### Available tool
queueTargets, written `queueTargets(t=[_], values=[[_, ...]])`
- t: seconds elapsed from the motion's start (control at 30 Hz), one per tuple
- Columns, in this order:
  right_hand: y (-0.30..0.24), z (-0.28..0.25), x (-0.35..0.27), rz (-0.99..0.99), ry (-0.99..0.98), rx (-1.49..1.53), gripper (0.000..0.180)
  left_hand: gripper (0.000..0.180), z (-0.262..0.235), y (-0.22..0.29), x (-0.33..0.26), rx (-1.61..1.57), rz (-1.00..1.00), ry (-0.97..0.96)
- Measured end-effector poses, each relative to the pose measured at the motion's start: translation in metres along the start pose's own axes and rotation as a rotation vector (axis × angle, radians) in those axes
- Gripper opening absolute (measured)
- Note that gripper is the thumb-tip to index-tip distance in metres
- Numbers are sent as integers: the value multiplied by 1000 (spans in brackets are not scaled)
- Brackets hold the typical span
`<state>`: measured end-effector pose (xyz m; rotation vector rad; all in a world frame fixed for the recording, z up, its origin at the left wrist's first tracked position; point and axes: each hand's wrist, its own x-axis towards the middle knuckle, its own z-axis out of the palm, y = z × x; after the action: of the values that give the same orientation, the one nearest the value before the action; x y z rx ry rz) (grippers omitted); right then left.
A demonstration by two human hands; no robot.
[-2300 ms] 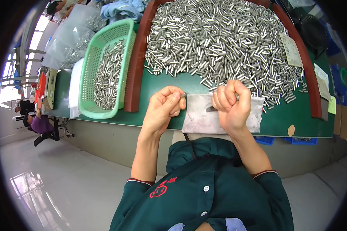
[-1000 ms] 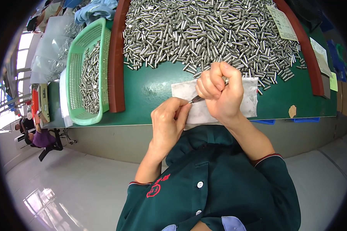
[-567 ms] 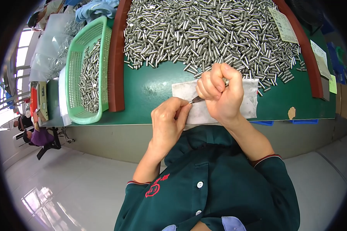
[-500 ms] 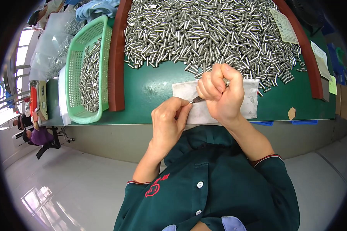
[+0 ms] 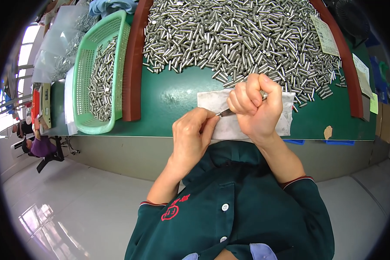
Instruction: Inspecting small cylindrical metal components using a handheld tool and sorting them at a factory workbench.
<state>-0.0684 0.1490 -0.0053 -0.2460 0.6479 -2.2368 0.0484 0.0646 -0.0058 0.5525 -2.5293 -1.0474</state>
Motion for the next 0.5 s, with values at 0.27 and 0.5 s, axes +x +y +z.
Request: queueTargets(t=[0.27, 0.5], values=[[1, 1, 0, -1, -9, -48, 39, 12, 1, 1, -1, -3, -7, 0], [5, 4, 0, -24, -54, -123, 39, 12, 0, 0, 0, -22, -19, -12]])
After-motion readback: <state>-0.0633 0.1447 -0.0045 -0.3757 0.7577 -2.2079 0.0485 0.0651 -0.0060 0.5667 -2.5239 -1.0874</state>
